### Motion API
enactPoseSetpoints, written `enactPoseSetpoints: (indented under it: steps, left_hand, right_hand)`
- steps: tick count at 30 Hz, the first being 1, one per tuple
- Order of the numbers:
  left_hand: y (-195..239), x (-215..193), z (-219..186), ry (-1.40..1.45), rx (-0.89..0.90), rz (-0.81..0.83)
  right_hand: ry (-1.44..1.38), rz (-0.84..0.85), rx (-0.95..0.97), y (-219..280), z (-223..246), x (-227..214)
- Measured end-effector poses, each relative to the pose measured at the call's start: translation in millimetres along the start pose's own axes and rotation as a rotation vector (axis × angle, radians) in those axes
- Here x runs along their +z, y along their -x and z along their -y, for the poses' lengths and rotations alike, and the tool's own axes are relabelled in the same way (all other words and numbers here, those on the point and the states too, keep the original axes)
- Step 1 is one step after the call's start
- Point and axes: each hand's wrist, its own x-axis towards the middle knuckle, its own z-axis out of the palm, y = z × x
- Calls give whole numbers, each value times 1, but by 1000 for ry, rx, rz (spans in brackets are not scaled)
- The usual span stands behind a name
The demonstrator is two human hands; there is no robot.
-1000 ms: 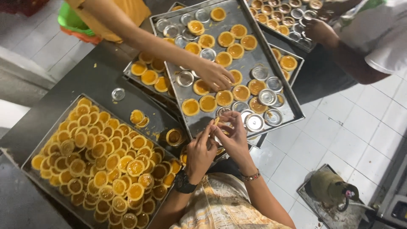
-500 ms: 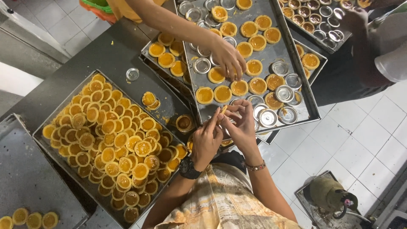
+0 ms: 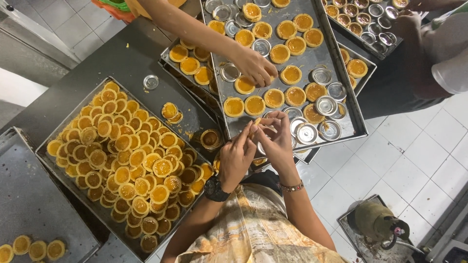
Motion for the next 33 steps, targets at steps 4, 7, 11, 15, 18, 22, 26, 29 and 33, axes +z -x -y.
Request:
enactPoseSetpoints:
  steps: [4,7,11,15,18,22,26,29,33]
  left_hand:
    - [-5,-14,0,193,-127,39]
    - [-4,-11,13,311,-175,65]
    - [-9,-27,7,571,-338,104]
    - [-13,-38,7,770,-455,178]
    - [-13,-42,10,807,-467,202]
    - [-13,-46,9,826,-474,197]
    - [-6,-42,10,785,-483,120]
    - [1,-36,19,752,-477,68]
    - [1,-36,17,716,-468,19]
  right_hand:
    - [29,-36,100,7,28,8]
    - [130,36,82,6,27,-1]
    - [262,123,16,6,36,-10]
    - [584,402,-257,6,55,-14]
    - [730,510,-372,3,61,-14]
    - [808,539,-359,0,58,-11]
    - [684,421,-351,0,33,-15]
    - [639,317,-333,6,39,-3]
    - [683,222,-244,13,42,5]
